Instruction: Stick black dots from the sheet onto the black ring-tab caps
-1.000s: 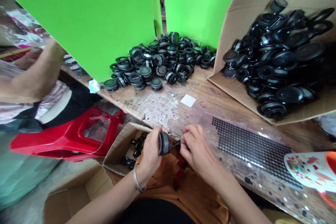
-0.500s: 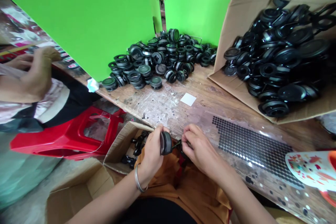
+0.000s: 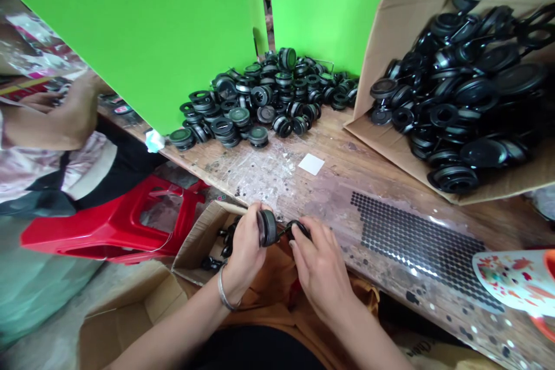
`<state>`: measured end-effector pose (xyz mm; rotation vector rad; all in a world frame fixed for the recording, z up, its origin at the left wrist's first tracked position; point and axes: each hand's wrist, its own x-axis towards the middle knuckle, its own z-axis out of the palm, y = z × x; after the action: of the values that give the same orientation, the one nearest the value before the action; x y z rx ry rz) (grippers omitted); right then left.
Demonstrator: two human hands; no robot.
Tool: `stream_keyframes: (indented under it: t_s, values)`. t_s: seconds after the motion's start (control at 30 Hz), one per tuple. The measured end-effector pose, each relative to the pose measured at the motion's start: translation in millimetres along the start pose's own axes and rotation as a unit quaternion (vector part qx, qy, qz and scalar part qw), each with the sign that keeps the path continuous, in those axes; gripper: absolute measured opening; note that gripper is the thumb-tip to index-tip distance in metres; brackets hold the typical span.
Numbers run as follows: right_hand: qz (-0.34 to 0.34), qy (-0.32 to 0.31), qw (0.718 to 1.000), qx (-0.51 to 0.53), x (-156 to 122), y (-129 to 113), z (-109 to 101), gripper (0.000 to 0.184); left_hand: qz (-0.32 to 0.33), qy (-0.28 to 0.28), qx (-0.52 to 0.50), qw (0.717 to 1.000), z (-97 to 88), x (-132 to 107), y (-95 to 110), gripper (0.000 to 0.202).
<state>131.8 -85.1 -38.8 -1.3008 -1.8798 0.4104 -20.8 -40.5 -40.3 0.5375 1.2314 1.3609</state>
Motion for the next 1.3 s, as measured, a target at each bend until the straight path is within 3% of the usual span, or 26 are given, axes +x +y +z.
stream_keyframes:
  t_s: [0.07, 0.17, 0.23, 0.3, 0.37, 0.43, 0.47, 0.53, 0.6, 0.67, 0.77, 0.83, 0.97, 1.2, 1.3]
  values:
    - [0.082, -0.018, 0.990, 0.117, 7.1, 4.5, -10.4, 0.025, -0.028, -0.037, -0.068, 0.997, 0.2, -1.7, -2.6, 0.033]
    - [0.199, -0.020, 0.947, 0.251, 15.0, 8.8, -16.6, 0.035, -0.077, -0.064, -0.138, 0.985, 3.1, -4.4, -4.6, 0.035]
    - [0.238, -0.069, 0.924, 0.291, 18.0, 6.5, -14.3, 0.042, -0.096, -0.083, -0.142, 0.982, 5.7, -5.1, -3.2, 0.037]
    - [0.250, -0.134, 0.917, 0.279, 23.3, 1.4, -13.3, 0.048, -0.101, -0.110, -0.119, 0.982, 6.5, -3.8, 0.4, 0.041]
    - [0.225, -0.155, 0.939, 0.211, 35.1, -3.2, -17.9, 0.046, -0.065, -0.128, -0.057, 0.988, 3.9, 0.2, 5.0, 0.048]
    - [0.171, -0.159, 0.968, 0.097, 53.5, -6.1, -26.5, 0.039, 0.040, -0.154, 0.063, 0.985, -2.3, 6.9, 8.9, 0.056]
    - [0.144, -0.169, 0.975, 0.028, 63.9, -7.3, -30.4, 0.035, 0.109, -0.178, 0.144, 0.967, -6.2, 11.1, 10.0, 0.058]
    - [0.109, -0.204, 0.966, -0.113, 83.8, -11.1, -33.0, 0.032, 0.232, -0.229, 0.309, 0.893, -13.4, 20.5, 9.6, 0.067]
    - [0.082, -0.250, 0.936, -0.233, 98.2, -18.1, -27.1, 0.032, 0.300, -0.253, 0.422, 0.817, -17.9, 30.3, 5.7, 0.071]
    - [0.056, -0.278, 0.906, -0.313, 105.5, -27.0, -15.4, 0.034, 0.333, -0.243, 0.460, 0.787, -19.2, 39.2, 0.3, 0.060]
    - [0.043, -0.289, 0.882, -0.370, 107.9, -36.7, -0.6, 0.035, 0.352, -0.217, 0.448, 0.792, -17.6, 47.4, -5.1, 0.052]
    - [0.034, -0.287, 0.881, -0.374, 108.4, -37.8, 2.7, 0.035, 0.347, -0.214, 0.438, 0.801, -16.3, 49.0, -5.6, 0.049]
    - [-0.018, -0.263, 0.899, -0.351, 111.8, -27.6, 7.2, 0.040, 0.336, -0.213, 0.436, 0.807, -14.5, 49.0, -5.1, 0.043]
    - [-0.036, -0.169, 0.939, -0.296, 99.9, 12.5, 49.2, 0.054, 0.348, -0.199, 0.452, 0.797, -13.1, 51.6, -10.1, 0.034]
    - [-0.050, -0.133, 0.950, -0.278, 94.6, 21.4, 55.9, 0.055, 0.357, -0.201, 0.463, 0.786, -15.4, 51.7, -11.3, 0.036]
